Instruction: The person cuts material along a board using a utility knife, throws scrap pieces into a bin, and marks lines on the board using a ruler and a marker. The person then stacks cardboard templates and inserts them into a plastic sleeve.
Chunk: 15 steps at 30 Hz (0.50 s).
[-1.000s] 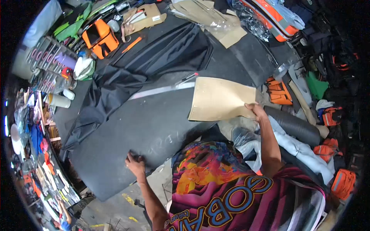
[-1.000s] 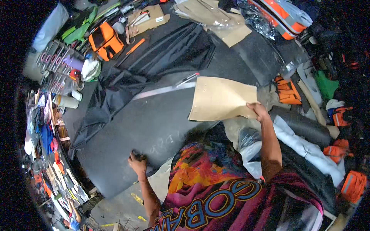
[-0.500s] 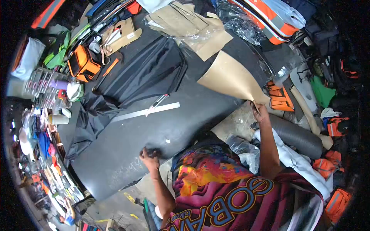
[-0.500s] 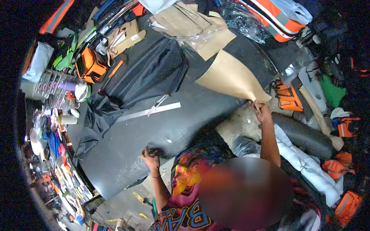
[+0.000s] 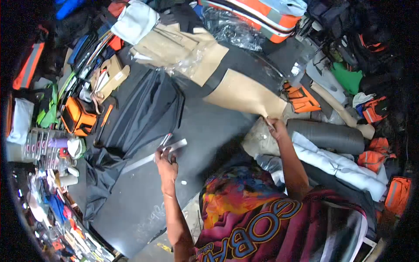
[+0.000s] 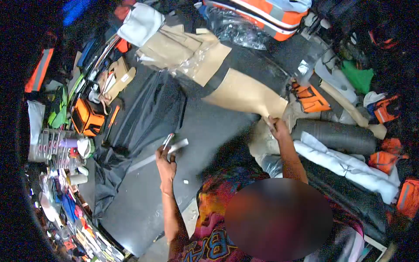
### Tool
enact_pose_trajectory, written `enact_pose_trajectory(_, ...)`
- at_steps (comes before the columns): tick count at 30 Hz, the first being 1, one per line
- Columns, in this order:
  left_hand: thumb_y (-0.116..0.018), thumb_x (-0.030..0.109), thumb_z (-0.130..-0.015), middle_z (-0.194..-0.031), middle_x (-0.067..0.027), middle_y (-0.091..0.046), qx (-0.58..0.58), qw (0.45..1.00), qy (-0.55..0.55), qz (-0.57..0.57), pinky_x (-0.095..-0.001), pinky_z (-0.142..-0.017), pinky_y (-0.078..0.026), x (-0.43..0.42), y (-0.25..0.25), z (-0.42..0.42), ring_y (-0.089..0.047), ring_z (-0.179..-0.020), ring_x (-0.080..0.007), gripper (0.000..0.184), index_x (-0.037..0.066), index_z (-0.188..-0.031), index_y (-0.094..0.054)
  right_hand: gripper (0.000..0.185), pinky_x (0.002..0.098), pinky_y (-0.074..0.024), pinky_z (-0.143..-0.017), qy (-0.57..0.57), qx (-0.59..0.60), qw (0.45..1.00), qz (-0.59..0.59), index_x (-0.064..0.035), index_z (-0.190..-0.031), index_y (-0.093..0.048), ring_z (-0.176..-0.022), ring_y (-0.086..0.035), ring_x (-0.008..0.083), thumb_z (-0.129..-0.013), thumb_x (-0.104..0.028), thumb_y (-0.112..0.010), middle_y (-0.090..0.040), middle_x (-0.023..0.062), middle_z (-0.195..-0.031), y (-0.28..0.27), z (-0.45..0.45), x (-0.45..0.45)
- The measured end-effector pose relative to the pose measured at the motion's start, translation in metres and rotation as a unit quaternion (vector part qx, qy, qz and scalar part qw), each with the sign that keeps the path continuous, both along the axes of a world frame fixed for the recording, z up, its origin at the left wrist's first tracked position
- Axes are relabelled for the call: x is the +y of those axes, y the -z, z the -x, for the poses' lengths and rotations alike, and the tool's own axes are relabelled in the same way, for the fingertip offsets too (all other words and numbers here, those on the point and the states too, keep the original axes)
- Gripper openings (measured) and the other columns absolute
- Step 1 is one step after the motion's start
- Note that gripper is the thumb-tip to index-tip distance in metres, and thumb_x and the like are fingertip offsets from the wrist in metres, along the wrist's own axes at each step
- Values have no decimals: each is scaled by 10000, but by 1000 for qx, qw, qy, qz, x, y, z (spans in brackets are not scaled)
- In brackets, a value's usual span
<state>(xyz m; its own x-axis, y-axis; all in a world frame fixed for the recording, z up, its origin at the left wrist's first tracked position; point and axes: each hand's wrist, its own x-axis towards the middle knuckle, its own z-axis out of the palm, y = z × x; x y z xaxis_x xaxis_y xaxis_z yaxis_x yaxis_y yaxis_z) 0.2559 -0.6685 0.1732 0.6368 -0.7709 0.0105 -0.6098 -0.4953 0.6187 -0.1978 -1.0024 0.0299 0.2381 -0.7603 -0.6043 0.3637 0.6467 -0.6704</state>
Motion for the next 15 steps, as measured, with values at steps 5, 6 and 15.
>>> enact_pose_trajectory(5, -710, 59, -872, -1441, -290, -482, -77, 993, 84, 44, -471, -1092, -436, -154, -64, 16, -502, -1311, -464, 364, 12, -1231, -679, 255, 465, -525, -830, -291, 386, 834, 267, 53, -1101, -670, -937, -669, 424, -955, -151, -624, -688, 249, -1018, -28, -2, -19)
enact_pose_trajectory(6, -725, 64, -850, -1504, -313, -414, -60, 992, 102, 43, -476, -1135, -399, -186, -67, 21, -467, -1347, -478, 433, 30, -1279, -671, 257, 513, -502, -849, -359, 487, 708, 363, 30, -1069, -693, -953, -654, 473, -961, -192, -622, -684, 281, -1010, -40, 0, -28)
enact_pose_trajectory(15, -641, 199, -916, -1621, -183, -289, -265, 928, 228, -129, -652, -1177, -275, -426, -39, 41, -264, -1506, -439, 349, 44, -1215, -731, 144, 372, -519, -775, -312, 334, 798, 393, 12, -1045, -683, -841, -668, 243, -979, -106, -636, -680, 175, -884, -60, 17, -87)
